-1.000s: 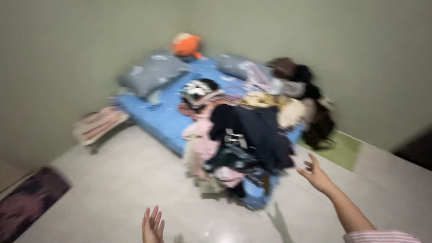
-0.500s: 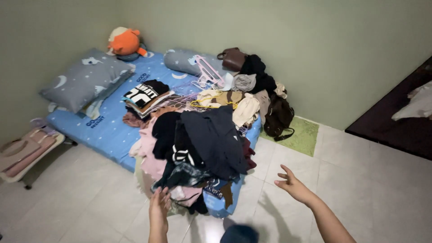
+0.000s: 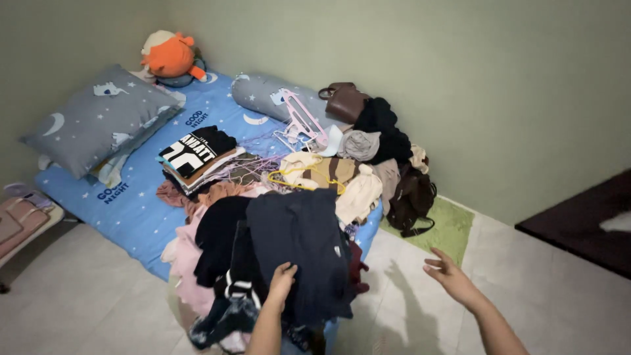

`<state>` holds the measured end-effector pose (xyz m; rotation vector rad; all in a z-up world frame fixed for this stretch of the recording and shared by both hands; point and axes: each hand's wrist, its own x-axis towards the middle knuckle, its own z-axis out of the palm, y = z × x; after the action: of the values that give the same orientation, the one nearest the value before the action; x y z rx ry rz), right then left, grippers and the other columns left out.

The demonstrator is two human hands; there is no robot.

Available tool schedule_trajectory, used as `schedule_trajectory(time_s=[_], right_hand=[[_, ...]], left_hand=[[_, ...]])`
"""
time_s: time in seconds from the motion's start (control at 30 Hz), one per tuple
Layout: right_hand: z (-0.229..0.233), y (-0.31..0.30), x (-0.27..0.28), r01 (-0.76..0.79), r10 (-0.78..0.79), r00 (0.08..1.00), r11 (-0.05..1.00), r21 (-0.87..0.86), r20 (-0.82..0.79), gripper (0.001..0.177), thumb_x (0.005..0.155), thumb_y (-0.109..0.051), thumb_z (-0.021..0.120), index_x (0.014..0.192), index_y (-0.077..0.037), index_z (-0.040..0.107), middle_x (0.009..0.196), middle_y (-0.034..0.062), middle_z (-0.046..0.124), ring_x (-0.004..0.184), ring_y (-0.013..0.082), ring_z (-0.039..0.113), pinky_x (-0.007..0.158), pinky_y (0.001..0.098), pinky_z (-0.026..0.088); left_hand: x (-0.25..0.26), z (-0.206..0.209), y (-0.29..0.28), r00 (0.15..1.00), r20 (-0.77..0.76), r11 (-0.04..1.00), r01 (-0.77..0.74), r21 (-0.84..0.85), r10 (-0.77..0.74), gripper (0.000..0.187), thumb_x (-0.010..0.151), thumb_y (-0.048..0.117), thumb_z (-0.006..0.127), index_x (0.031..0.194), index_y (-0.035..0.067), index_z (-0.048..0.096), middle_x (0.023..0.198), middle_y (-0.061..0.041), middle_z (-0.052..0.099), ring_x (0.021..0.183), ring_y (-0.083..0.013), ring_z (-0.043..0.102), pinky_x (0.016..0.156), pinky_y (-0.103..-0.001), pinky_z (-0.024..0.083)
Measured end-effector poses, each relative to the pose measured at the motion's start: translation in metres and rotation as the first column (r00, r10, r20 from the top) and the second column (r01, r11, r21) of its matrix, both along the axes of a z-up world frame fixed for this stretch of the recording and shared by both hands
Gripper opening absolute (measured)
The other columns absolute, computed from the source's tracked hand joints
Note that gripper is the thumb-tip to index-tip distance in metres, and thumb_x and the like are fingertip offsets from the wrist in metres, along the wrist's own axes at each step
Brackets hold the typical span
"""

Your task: Hanging various items of clothing on hangers and placing them in a closet

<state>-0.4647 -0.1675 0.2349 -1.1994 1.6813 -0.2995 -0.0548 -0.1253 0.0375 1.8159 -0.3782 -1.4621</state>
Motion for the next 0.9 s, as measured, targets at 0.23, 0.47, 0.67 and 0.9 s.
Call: schedule_trajectory(time_s=[0.23, 0.47, 0.67, 0.9], right_hand=[[-0.143, -0.104, -0.032, -0.087, 0.09, 0.938, 0.996, -0.025, 0.335, 0.056, 0.089, -0.013, 0.06, 0.143, -0.014, 0.044, 0.132, 0.0216, 0.063, 0.115, 0.0275, 0.068, 0.101, 0.0388, 0.051], [-0.174, -0.274, 0.023, -0.413, 0.387, 0.896, 0.906, 0.09, 0.216, 0.059, 0.083, -0.035, 0.067, 0.135, -0.009, 0.057, 0.133, 0.0063, 0.064, 0.112, 0.0209, 0.068, 0.094, 0.031, 0.05], [-0.196, -0.417, 0.124, -0.688, 0.696, 0.69, 0.716, -0.121, 0.2, 0.045, 0.086, -0.028, 0.067, 0.127, -0.01, 0.063, 0.12, 0.0066, 0.07, 0.098, 0.0163, 0.068, 0.084, 0.0275, 0.054], [-0.234, -0.41, 0.233, -0.841, 0.843, 0.413, 0.498, -0.211, 0.344, 0.032, 0.082, -0.022, 0.076, 0.112, -0.013, 0.071, 0.088, 0.0014, 0.074, 0.08, 0.0097, 0.069, 0.074, 0.0219, 0.053]], left_hand=[[-0.016, -0.054, -0.03, 0.857, 0.381, 0.919, 0.229, 0.319, -0.346, 0.068, 0.067, 0.04, 0.062, 0.128, 0.008, 0.062, 0.127, -0.019, 0.063, 0.123, -0.0369, 0.056, 0.1, -0.041, 0.046], [-0.043, -0.157, -0.031, 0.435, 0.773, 0.765, -0.245, 0.595, -0.462, 0.052, 0.07, 0.055, 0.055, 0.107, 0.018, 0.052, 0.093, -0.007, 0.059, 0.077, -0.0282, 0.067, 0.066, -0.045, 0.052], [-0.024, -0.12, -0.045, 0.799, 0.58, 0.81, -0.231, 0.54, -0.159, 0.037, 0.088, 0.017, 0.032, 0.108, 0.011, 0.064, 0.111, -0.014, 0.069, 0.102, -0.0334, 0.068, 0.089, -0.044, 0.052], [-0.043, -0.012, -0.094, 0.526, 0.174, 0.553, -0.765, -0.331, 0.832, 0.019, 0.092, 0.027, 0.062, 0.088, 0.01, 0.07, 0.085, -0.003, 0.067, 0.083, -0.0135, 0.057, 0.08, -0.028, 0.043]])
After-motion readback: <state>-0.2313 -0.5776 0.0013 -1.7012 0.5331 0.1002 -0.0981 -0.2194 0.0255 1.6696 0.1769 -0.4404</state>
